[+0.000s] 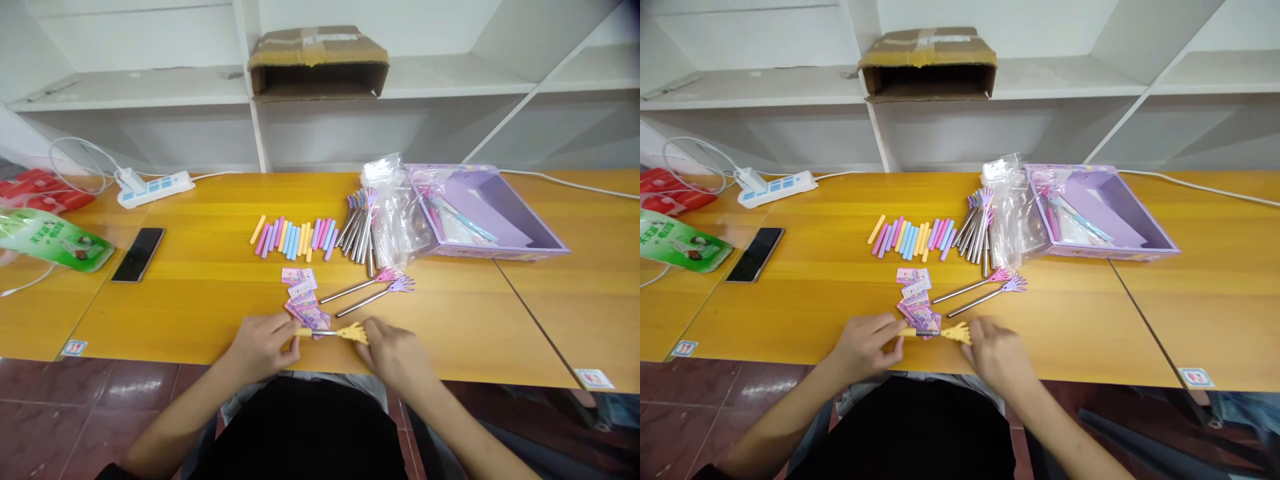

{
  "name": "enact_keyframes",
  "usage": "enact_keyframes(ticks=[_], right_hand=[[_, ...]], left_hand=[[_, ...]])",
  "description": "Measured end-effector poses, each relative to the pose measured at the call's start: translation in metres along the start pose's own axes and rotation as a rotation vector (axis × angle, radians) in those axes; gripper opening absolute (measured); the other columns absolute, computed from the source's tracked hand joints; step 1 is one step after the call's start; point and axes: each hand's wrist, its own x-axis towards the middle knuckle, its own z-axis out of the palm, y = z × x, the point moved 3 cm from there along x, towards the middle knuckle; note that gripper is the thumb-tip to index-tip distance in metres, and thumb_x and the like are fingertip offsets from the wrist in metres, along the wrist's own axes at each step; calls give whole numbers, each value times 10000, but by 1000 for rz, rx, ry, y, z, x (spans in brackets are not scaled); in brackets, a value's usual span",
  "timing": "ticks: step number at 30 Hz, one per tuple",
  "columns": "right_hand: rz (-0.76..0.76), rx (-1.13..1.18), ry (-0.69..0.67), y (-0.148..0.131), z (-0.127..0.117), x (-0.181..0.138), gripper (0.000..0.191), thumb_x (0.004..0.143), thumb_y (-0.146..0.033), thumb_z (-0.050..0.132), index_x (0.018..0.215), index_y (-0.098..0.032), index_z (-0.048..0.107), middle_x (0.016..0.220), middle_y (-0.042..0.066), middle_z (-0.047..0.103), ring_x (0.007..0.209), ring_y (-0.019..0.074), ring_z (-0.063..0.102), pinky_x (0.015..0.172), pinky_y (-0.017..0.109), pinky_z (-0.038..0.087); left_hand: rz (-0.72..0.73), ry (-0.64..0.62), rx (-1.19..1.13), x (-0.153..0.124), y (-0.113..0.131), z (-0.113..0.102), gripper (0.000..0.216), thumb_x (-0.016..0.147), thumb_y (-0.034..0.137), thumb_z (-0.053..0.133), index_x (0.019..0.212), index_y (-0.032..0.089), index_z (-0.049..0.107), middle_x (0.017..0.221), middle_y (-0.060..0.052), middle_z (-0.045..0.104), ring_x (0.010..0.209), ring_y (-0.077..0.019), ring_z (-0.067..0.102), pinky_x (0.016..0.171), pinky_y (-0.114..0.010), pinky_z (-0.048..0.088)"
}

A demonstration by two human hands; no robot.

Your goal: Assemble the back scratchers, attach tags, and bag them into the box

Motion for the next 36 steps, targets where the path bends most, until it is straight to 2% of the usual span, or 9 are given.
enact_keyframes(ticks=[2, 6, 9, 12, 18, 24, 28, 33, 36], right_hand=[[24, 42, 13, -10, 3, -1, 231, 1057, -244, 497, 827, -230, 507, 676, 9, 605, 519, 162, 548, 568, 306, 263], [87, 131, 36, -10, 11, -4, 209, 1051, -223, 528, 844, -232, 503, 703, 5, 618, 565, 161, 573, 577, 296, 292], [47, 221, 9, -8, 18, -5, 198, 1053, -207, 520, 857, -231, 523, 723, 8, 632, 596, 167, 591, 601, 296, 329], [-12, 267, -7, -10, 22, -7, 213, 1044, -204, 510, 833, -236, 524, 719, 4, 622, 588, 166, 569, 615, 303, 342], [22, 235, -33, -16, 23, -6, 183, 1007, -189, 546, 828, -225, 555, 715, 2, 632, 593, 167, 571, 619, 319, 310], [27, 271, -56, -14, 22, -3, 195, 996, -179, 554, 805, -221, 556, 714, -1, 629, 608, 161, 572, 634, 317, 296], [20, 305, -61, -10, 22, -2, 193, 991, -164, 532, 810, -221, 567, 713, -11, 624, 591, 154, 554, 622, 326, 280], [-21, 324, -66, -10, 24, -1, 215, 1022, -174, 502, 826, -221, 576, 738, -4, 642, 608, 155, 574, 633, 325, 313], [-43, 304, -81, -1, 21, -4, 217, 1043, -184, 494, 846, -222, 576, 749, 2, 655, 628, 163, 606, 645, 318, 351]], left_hand=[[-22, -1, -34, 0, 3, 7, 217, 927, 178, 597, 1085, 211, 743, 818, -18, 738, 639, -145, 671, 563, -269, 494], [-54, -14, -109, -6, -2, 16, 227, 955, 154, 578, 1115, 215, 727, 864, -29, 763, 694, -155, 701, 604, -280, 504], [-69, -61, -102, -10, -8, 16, 198, 989, 144, 577, 1121, 207, 710, 899, -37, 761, 771, -181, 702, 695, -315, 529], [-38, -126, -6, -13, -8, 13, 177, 1025, 133, 584, 1141, 192, 705, 922, -49, 753, 838, -219, 679, 769, -366, 520], [39, -201, 50, -16, -1, 11, 331, 1029, 88, 562, 1328, 170, 678, 1033, -84, 758, 891, -239, 686, 792, -392, 533], [64, -175, -89, -18, -7, 29, 377, 1094, 138, 566, 1430, 258, 687, 1049, -45, 756, 821, -179, 707, 711, -298, 543], [43, -175, -127, -21, -12, 39, 419, 1096, 140, 583, 1472, 300, 676, 1076, -30, 764, 857, -170, 726, 746, -273, 555], [48, -195, -131, -23, -14, 41, 418, 1104, 155, 589, 1491, 291, 671, 1070, -30, 759, 848, -167, 716, 741, -266, 547], [66, -195, -138, -28, -20, 34, 440, 1116, 132, 545, 1516, 279, 654, 1048, -27, 756, 844, -154, 705, 738, -252, 537]])
